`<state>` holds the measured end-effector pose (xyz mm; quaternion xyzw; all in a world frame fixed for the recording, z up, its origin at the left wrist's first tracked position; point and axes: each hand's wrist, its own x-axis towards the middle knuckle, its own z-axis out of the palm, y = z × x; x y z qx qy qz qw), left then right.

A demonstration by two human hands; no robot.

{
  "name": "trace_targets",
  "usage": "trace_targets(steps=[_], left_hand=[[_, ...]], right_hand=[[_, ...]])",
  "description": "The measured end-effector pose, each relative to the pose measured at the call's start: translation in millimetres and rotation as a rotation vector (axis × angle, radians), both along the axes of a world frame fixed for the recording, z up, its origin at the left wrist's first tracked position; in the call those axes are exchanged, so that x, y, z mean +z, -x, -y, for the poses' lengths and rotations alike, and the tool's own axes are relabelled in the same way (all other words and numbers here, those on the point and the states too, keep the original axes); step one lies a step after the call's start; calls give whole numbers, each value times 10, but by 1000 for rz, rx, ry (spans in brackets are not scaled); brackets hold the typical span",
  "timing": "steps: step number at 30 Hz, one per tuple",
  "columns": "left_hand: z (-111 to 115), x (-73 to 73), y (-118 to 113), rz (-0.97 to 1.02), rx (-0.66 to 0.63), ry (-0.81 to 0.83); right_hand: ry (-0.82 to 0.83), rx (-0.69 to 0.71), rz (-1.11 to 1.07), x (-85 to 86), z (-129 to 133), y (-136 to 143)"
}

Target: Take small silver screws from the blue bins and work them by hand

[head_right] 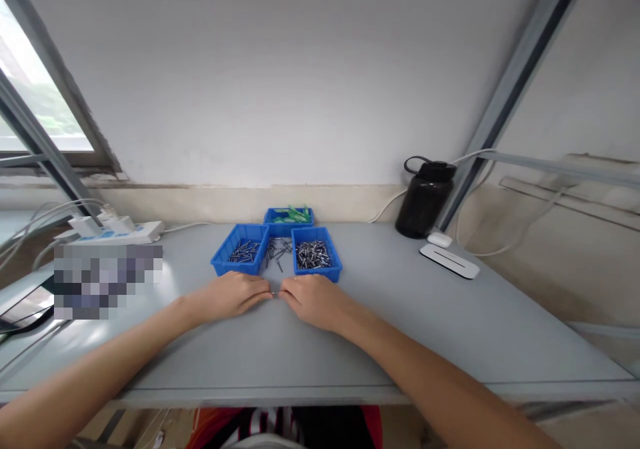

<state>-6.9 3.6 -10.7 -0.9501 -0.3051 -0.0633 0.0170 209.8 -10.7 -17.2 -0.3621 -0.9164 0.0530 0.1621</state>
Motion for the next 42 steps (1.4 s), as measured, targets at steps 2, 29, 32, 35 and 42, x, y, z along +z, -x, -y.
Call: trace_targets(steps=[2, 29, 32, 35, 42], left_hand=[[7, -40, -18, -5, -13, 47], [93, 26, -74, 162, 75, 91], [66, 2, -62, 90, 61, 28], [51, -24, -58, 72, 7, -5], [43, -7, -43, -19, 36, 34]], right_hand=[[-22, 32, -27, 7, 11, -1], [234, 41, -117, -26, -49, -31], [247, 81, -141, -2, -37, -37], [214, 86, -101, 3, -35, -24], [149, 14, -53, -37, -77, -53]])
